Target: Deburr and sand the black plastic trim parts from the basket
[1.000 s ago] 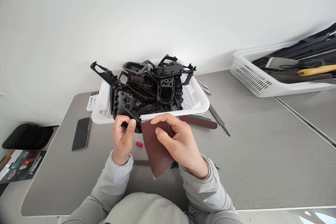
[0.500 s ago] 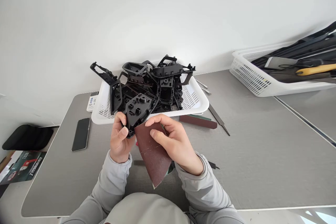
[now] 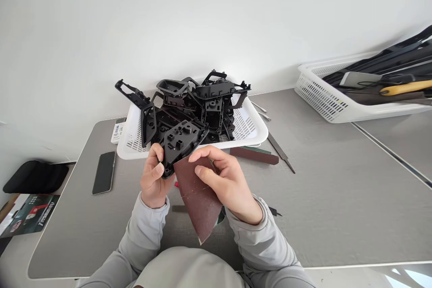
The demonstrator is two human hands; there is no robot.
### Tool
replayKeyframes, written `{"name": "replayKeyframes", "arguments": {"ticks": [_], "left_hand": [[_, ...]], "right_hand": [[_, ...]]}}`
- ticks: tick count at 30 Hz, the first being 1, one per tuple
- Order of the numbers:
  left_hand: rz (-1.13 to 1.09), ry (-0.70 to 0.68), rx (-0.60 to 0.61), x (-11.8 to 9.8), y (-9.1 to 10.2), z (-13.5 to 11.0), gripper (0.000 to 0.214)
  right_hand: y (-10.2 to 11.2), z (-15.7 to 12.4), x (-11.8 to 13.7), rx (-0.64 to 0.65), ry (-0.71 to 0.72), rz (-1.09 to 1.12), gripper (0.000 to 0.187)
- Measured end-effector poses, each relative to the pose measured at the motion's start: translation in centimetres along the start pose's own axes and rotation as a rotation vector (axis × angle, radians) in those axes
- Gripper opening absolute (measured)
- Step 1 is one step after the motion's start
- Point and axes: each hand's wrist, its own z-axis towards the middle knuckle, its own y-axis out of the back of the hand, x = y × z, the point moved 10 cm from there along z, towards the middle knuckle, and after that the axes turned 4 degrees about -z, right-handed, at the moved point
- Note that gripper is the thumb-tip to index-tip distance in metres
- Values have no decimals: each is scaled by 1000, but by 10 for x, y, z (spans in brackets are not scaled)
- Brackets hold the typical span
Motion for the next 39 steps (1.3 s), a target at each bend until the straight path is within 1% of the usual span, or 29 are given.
{"name": "replayKeyframes", "arguments": {"ticks": [3,7,11,13,15,17,19,21,22,23,25,28,31,34,39], "left_hand": [[-14,20,12,2,-1,0,50],[-56,17,1,1,1,0,47],[-67,36,-37,1,5,-1,43],[-64,46,-56,1,6,-1,40],[-60,50,-78,0,7,-2,39],[-46,50,-99,-1,8,-2,38],[-27,47,-112,-2,8,-2,38],[-15,43,-117,-3,8,-3,36],[-11,39,-119,-3,7,-4,35],[-5,37,-122,-4,7,-5,34],[11,38,-131,-4,7,-6,34],[39,40,-150,-5,7,-6,35],[80,33,-148,-6,6,-6,35],[128,37,-137,-6,4,-6,37],[162,58,-116,-4,1,-7,36]], "right_hand": [[-4,-1,2,41,36,-3,9],[0,-1,8,46,85,1,14],[-3,-2,15,116,139,-124,23],[-4,-4,21,114,209,-181,23],[3,-6,30,12,313,-227,24],[13,-11,37,-156,424,-299,26],[19,-17,46,-320,541,-422,29],[17,-24,55,-410,662,-570,33],[13,-26,58,-421,712,-633,34],[7,-27,60,-407,749,-681,35],[-3,-26,61,-322,776,-733,35],[-18,-23,58,-163,763,-753,29],[-25,-24,56,-71,769,-762,21],[-27,-24,53,-35,772,-757,18],[-27,-22,53,-26,763,-736,15]]}}
